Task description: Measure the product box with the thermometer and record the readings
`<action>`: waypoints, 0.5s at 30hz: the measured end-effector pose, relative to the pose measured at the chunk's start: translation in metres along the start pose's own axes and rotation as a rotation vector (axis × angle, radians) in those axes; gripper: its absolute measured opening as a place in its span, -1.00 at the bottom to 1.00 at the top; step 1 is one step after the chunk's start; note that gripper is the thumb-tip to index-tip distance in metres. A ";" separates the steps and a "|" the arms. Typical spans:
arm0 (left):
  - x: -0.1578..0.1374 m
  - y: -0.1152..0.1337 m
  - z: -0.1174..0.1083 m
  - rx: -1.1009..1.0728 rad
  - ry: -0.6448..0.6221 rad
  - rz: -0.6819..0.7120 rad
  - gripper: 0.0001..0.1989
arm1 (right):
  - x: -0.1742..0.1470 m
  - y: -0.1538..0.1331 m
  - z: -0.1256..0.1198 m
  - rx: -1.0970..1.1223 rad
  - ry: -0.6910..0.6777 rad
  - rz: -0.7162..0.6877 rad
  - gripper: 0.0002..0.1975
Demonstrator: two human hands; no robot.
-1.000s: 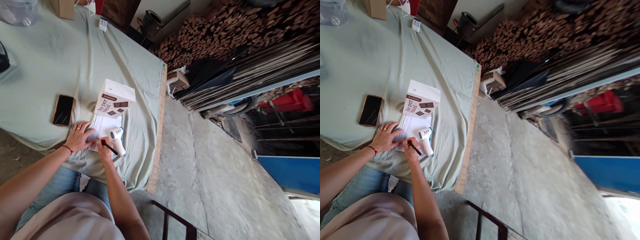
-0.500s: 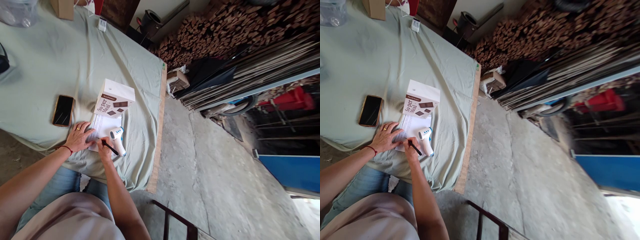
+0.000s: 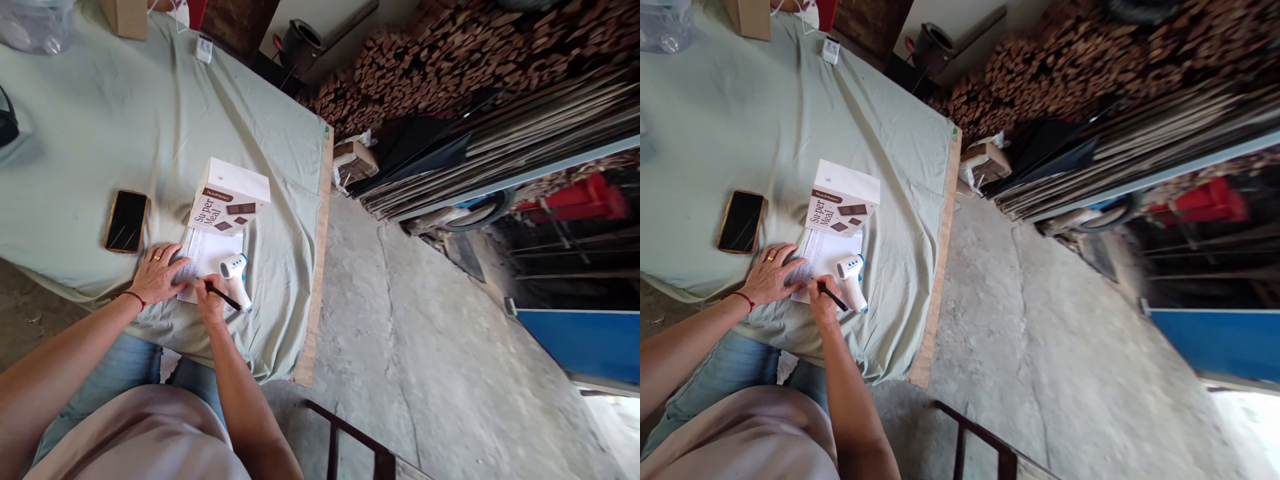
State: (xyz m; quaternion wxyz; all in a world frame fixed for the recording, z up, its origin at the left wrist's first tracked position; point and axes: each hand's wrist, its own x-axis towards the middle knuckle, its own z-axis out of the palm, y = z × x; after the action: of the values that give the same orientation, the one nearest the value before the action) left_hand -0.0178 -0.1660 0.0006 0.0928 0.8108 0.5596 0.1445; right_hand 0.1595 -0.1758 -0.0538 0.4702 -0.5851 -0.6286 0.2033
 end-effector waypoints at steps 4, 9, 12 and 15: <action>0.000 0.000 0.001 0.011 -0.002 0.001 -0.51 | -0.001 -0.001 -0.001 -0.010 0.027 0.011 -0.86; 0.001 -0.001 0.000 0.010 -0.008 0.001 -0.51 | -0.001 0.002 -0.001 -0.058 -0.022 -0.002 -0.85; 0.000 0.000 -0.001 -0.016 -0.004 -0.003 -0.51 | -0.001 0.004 0.000 -0.087 -0.021 -0.027 -0.83; -0.001 -0.001 0.001 -0.054 0.001 -0.014 -0.53 | -0.003 0.004 -0.004 -0.129 -0.013 -0.086 -0.82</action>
State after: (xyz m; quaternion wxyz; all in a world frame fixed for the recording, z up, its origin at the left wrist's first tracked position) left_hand -0.0189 -0.1666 -0.0009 0.1153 0.8039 0.5613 0.1593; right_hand 0.1649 -0.1782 -0.0564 0.4358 -0.5853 -0.6681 0.1455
